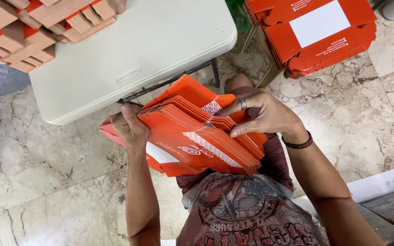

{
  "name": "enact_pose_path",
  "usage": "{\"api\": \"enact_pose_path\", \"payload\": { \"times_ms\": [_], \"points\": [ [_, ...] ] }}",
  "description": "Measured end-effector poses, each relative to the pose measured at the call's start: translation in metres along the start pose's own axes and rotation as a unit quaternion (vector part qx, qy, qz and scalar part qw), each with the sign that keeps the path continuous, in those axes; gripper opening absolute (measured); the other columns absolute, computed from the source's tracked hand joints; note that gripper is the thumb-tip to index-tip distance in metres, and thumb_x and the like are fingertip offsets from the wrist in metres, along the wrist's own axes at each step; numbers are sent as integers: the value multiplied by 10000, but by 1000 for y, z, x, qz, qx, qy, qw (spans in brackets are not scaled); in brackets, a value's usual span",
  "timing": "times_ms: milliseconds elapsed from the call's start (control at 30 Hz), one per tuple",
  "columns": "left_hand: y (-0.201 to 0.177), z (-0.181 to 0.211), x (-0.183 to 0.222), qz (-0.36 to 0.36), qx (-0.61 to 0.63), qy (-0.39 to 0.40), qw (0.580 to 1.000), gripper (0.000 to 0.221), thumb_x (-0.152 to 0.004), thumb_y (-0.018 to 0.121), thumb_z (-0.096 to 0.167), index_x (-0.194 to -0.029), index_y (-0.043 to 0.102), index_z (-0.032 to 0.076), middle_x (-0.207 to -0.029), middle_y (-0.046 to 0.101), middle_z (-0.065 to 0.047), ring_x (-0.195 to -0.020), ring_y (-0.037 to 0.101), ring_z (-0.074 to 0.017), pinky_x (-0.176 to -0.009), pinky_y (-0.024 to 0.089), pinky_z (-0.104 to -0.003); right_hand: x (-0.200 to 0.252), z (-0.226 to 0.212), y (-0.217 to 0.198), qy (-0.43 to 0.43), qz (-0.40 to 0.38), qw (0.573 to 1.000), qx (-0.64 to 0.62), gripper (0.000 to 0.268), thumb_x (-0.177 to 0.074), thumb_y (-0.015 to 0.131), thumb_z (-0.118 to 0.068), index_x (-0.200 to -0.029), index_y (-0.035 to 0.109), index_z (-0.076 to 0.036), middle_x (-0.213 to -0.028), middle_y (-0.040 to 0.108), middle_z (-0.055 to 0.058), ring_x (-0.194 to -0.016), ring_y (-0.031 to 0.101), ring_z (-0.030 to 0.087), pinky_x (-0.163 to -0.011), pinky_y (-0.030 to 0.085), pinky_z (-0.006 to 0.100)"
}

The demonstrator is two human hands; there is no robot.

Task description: The person picks up flat cardboard boxes by hand from several stacks, folds them slightly to organize them, and then places them onto a primary stack on a table.

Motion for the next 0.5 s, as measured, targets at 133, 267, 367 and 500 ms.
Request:
{"api": "enact_pose_path", "payload": {
  "times_ms": [133,267,367,500],
  "points": [
    [1,7,-3,-5,-4,-4,1000,576,-1125,367,209,-628,615,56,-431,463,-85,-382,477,-219,-518,457,-304,-2,0,0,9,-2,1000,-15,434,-771,887,-159,-1144,736,4,-1074,765,249,-974,767,375,-934,576,494],
    [14,1,2,-5,-23,-27,999,592,-1117,395,212,-566,562,72,-416,436,-98,-384,449,-242,-508,402,-327,17,14,6,-2,80,993,82,473,-829,830,-82,-1276,696,-6,-801,581,114,-777,647,267,-798,538,402],
    [34,7,2,-1,79,-122,989,552,-1106,403,154,-596,608,91,-486,502,4,-477,486,-130,-554,324,-217,40,47,-5,-18,120,976,182,322,-864,767,-80,-1183,731,-49,-839,553,94,-809,614,267,-784,521,386],
    [82,-4,-1,-90,-131,-54,986,257,-1046,534,286,-1135,774,314,-1002,804,100,-781,740,-63,-574,467,-267,41,22,2,162,169,964,128,271,-1010,515,-74,-1231,632,32,-1574,511,147,-1422,500,255,-1214,364,372]
  ]
}}
Point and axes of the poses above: each hand's wrist, its own x-axis away from the middle knuckle, its own y-axis out of the palm, z = x × y, the point moved 1 cm from there along -x, towards the middle knuckle
